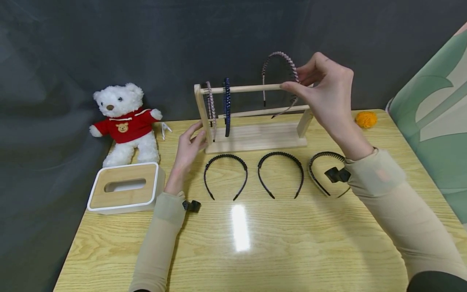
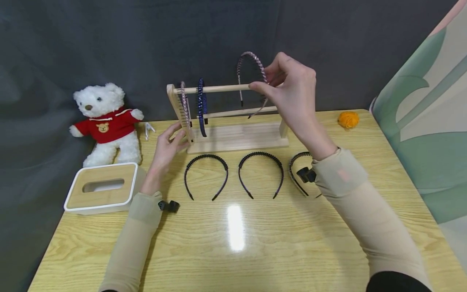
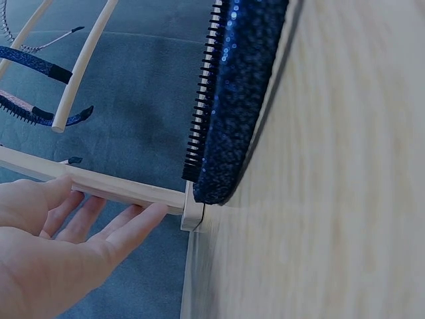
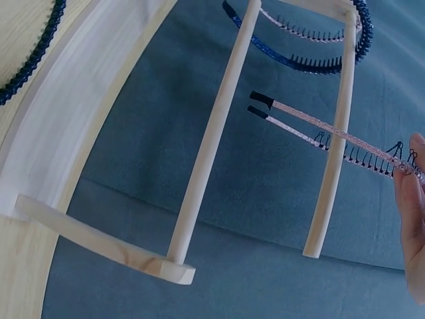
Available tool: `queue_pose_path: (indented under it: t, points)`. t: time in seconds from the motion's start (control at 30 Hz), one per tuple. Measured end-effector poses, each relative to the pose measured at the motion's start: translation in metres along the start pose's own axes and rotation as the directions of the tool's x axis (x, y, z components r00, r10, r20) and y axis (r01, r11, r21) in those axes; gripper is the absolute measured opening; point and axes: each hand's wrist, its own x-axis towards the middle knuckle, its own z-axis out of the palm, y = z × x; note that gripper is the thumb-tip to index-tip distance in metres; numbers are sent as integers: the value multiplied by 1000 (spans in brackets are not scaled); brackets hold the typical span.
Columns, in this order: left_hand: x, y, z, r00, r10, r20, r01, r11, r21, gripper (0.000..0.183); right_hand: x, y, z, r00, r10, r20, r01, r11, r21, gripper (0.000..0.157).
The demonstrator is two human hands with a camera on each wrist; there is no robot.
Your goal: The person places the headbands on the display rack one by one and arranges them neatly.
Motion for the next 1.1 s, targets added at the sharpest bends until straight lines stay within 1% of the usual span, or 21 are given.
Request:
queue_pose_path:
  t: [0.13, 0.23, 0.3, 0.53, 0.83, 1.1]
  points:
    - [0, 0, 0, 1000, 3, 2, -3, 1000, -2, 47, 3, -2, 3, 1000, -20, -1, 20, 1000, 20, 31]
    - [0, 0, 0, 1000, 6, 1, -6, 1000, -3, 46, 5, -4, 6, 1000, -17, -1, 17, 999, 36, 32]
    - [0, 1, 0, 1000, 9, 4, -9, 1000, -2, 46, 5, -6, 8, 1000, -1, -2, 1, 999, 40, 32]
    - [1, -1, 0, 1000, 15, 10, -15, 1000, 1, 46, 5, -12, 15, 995, 96, 5, -96, 995, 33, 35]
    - [0, -1, 0, 1000, 14, 9, -14, 1000, 9, 46, 4, -13, 27, 997, 79, 20, -79, 996, 27, 34]
    - [1, -1, 0, 1000, -12, -9, 12, 1000, 10, 47, 2, -12, 42, 994, 101, 51, -103, 994, 26, 33]
